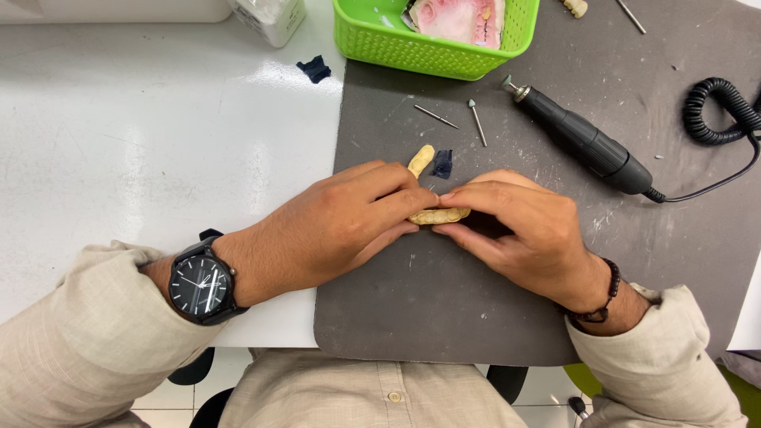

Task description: The person holds a dental prosthesis over a stone model, presses it into place, and rubs and sands its edges with small abrasive pieces to refine the fit. They repeatedly seat the prosthesis on the model, turn it over, and pick up replacement abrasive strips from the bench mat.

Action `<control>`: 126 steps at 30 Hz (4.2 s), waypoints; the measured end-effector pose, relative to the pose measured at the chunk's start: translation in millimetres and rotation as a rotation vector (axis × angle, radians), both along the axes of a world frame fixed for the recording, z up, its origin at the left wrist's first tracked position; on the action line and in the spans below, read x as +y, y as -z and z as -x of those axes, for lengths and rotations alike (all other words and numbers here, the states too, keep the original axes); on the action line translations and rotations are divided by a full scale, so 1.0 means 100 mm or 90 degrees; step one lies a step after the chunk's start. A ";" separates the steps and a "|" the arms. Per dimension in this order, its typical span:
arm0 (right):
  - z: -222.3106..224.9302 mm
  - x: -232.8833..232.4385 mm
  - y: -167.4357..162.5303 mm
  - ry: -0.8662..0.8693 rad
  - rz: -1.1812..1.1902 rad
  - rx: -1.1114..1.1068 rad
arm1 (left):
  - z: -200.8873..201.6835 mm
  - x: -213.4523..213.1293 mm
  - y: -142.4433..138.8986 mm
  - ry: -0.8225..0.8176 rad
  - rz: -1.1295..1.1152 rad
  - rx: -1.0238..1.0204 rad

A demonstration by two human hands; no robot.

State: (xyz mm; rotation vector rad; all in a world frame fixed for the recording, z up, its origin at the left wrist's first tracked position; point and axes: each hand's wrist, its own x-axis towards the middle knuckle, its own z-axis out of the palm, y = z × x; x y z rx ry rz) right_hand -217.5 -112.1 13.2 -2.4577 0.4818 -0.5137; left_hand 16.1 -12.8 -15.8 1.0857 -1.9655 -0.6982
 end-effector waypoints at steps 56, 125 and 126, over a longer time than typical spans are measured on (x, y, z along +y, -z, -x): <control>0.19 0.17 -0.26 0.086 0.059 -0.129 | 0.16 0.15 -0.23 0.075 -0.357 0.612; 0.32 0.24 -0.42 -0.103 0.034 -0.025 | 0.16 0.18 -0.07 -0.056 0.073 0.163; 0.31 0.24 -0.41 -0.104 0.037 -0.027 | 0.17 0.18 -0.08 -0.054 0.076 0.165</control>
